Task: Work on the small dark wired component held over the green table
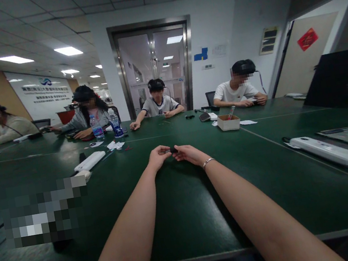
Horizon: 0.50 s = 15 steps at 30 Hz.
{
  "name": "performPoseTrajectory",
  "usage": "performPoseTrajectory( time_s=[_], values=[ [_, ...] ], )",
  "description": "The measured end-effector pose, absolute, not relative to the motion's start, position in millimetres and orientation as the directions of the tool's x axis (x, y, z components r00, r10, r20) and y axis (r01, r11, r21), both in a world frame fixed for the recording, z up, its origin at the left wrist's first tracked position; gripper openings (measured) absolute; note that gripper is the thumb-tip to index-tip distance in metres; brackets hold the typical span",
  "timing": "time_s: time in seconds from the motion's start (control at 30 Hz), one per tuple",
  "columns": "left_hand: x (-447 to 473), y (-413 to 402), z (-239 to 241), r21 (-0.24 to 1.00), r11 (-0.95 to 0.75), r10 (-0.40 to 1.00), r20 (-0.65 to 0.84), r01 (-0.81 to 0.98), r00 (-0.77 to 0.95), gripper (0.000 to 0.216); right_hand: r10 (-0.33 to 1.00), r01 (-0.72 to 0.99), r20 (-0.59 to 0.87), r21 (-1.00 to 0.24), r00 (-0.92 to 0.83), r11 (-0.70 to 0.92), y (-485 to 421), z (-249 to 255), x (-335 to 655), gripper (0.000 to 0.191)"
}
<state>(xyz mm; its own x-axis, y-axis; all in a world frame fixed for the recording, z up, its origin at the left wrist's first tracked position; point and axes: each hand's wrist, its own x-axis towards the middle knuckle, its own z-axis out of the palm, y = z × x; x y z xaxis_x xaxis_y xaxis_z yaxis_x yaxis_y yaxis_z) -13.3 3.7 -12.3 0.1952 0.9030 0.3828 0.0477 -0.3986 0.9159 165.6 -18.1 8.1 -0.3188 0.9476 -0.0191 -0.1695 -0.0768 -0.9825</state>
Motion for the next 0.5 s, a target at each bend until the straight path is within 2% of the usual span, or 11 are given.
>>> performPoseTrajectory(
  time_s=[0.27, 0.5],
  values=[
    [-15.1, 2.7, -10.8, 0.940, -0.341, 0.924, 0.329, 0.029, 0.196, 0.042, 0.904, -0.126, -0.004, -0.990, -0.427, -0.064, -23.1, 10.8, 170.4, 0.016],
    [-16.5, 2.9, -11.1, 0.950, -0.309, 0.936, 0.297, 0.036, 0.190, 0.042, 0.897, -0.062, -0.009, -0.997, -0.442, -0.041, -22.1, 9.4, 169.2, 0.016]
  ],
)
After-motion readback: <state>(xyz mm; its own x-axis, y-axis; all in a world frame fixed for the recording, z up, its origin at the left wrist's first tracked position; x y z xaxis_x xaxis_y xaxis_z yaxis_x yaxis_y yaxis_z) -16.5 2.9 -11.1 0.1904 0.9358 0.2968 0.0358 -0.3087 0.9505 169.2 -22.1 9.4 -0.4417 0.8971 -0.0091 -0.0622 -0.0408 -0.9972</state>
